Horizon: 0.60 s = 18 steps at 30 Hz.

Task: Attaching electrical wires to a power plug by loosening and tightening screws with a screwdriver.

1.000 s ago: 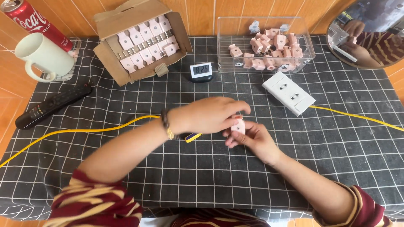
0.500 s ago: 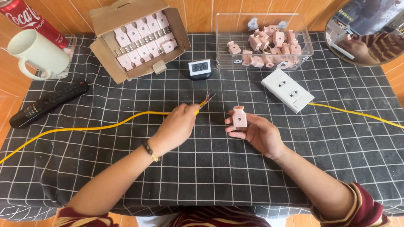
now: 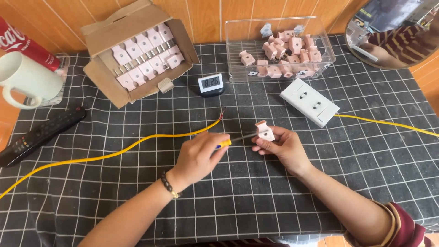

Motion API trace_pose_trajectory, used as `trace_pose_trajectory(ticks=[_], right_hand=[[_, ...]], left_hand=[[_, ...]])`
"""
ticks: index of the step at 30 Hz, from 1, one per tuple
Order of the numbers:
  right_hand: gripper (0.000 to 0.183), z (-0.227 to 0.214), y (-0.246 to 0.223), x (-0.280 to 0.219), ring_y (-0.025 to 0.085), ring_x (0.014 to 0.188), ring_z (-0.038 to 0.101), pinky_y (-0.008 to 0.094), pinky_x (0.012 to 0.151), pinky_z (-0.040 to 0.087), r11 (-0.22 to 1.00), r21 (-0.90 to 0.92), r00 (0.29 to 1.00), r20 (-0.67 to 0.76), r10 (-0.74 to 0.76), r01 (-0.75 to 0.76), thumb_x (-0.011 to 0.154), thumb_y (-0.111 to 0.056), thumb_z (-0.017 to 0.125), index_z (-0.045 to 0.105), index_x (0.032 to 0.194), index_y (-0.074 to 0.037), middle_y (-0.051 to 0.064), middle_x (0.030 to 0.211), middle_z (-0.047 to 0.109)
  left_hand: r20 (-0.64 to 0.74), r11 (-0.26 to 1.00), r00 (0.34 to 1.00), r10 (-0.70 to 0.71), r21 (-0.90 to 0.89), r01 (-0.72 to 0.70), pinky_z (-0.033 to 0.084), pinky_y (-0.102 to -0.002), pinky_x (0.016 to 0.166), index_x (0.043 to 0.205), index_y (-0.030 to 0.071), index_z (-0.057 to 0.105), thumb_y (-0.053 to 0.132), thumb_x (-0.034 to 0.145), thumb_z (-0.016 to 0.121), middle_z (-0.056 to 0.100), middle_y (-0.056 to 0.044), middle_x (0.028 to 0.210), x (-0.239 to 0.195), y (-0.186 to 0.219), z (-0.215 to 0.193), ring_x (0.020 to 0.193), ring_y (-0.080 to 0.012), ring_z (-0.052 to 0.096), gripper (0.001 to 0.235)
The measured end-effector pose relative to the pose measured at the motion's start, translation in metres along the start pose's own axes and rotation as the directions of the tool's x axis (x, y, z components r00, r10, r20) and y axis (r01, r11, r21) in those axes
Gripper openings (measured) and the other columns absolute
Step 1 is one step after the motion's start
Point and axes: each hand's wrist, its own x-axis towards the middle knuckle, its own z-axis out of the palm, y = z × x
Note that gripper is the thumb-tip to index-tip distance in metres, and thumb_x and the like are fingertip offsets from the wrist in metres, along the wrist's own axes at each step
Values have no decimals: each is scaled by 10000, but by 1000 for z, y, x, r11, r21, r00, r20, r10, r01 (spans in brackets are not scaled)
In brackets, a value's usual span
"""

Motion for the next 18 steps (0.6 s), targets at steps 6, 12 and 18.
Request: trace_pose_trajectory(ticks=[6, 12, 18], right_hand=[[454, 2, 0, -2, 350, 856, 793, 359, 746, 683, 993, 102, 998, -30, -55, 58, 856, 3, 745, 636, 1273, 145, 334, 1047, 766], [514, 3, -8, -7, 443, 994, 757, 514, 872, 635, 951, 286, 984, 96, -153, 119, 1044, -251, 427, 604, 1307, 155, 409, 1151, 717], [487, 2, -4, -6, 445, 968, 754, 489, 842, 651, 954, 277, 988, 64, -140, 117, 1046, -199, 448, 574, 1329, 177, 401, 1134, 713]], left_hand=[[-86, 965, 983, 162, 221, -139, 605, -282, 594, 1195, 137, 722, 88, 943, 742, 731, -77, 970, 10, 16, -16, 806, -221, 733, 257], [-90, 930, 970, 226, 317, -188, 564, -261, 539, 1199, 171, 743, 55, 920, 753, 724, -65, 976, 4, 18, -15, 745, -200, 698, 302], [-85, 893, 953, 289, 384, -237, 546, -264, 535, 1171, 155, 758, -1, 932, 690, 708, -84, 975, 8, 21, -24, 732, -215, 652, 293]])
